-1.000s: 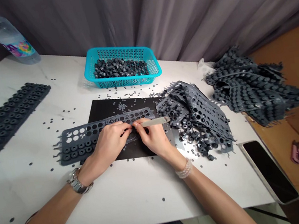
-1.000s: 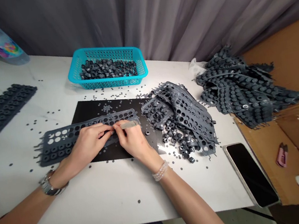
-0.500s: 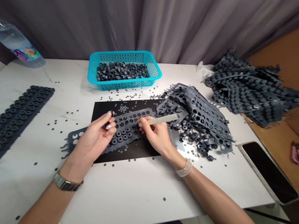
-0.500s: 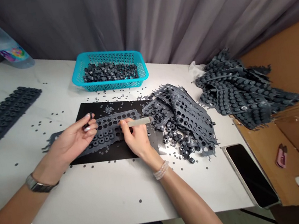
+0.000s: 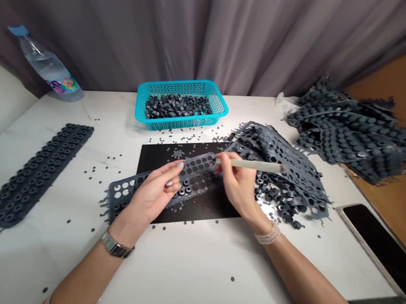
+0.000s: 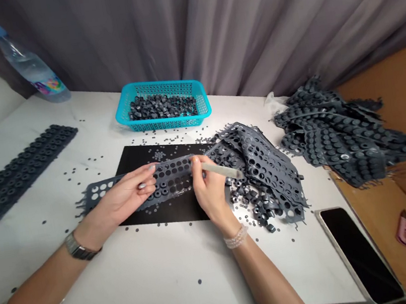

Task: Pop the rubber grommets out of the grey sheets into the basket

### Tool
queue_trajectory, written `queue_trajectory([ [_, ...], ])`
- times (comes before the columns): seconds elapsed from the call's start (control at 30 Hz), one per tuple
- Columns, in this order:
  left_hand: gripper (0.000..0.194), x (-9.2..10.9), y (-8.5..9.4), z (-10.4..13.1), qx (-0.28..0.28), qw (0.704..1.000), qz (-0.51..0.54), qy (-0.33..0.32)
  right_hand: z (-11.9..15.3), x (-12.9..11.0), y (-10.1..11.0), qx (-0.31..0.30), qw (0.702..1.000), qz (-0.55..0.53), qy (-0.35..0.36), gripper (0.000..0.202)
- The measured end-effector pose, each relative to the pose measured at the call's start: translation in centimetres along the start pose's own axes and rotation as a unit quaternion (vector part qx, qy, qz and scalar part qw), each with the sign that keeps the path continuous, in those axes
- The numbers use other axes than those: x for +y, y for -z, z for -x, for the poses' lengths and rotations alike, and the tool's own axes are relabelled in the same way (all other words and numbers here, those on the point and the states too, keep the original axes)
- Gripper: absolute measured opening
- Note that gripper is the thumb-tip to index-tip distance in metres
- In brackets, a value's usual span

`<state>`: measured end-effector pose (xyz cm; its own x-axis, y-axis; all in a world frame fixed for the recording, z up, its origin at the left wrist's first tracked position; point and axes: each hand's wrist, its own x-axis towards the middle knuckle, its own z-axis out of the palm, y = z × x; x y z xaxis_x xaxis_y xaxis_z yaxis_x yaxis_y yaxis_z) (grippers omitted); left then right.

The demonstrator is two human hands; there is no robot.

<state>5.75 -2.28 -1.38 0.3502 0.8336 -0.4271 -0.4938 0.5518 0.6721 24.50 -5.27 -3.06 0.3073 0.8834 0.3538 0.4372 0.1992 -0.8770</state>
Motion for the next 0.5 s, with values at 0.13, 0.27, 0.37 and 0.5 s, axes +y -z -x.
queue_trajectory([
  [0.13,0.023,-0.3,-6.0,-0.8,-0.062,0.994,-0.087,0.023,-1.6,-1.1,2.6,0.175,0.982,-0.07,0.018,0.029],
  [0.27,0.007,0.0,-10.0,-2.5,-0.101,0.992,0.002,0.07,-2.7,-0.8,5.3,0.283,0.954,-0.092,0.015,0.027],
  [0.37,0.019,1.5,-8.6,-4.6,-0.05,0.995,0.057,0.072,-2.9,-0.3,6.1,0.29,0.95,-0.115,0.001,0.027],
  [0.5,0.032,6.6,-6.2,-7.9,0.104,0.982,0.157,0.016,-2.4,-0.4,5.7,0.255,0.96,-0.114,-0.003,0.031],
])
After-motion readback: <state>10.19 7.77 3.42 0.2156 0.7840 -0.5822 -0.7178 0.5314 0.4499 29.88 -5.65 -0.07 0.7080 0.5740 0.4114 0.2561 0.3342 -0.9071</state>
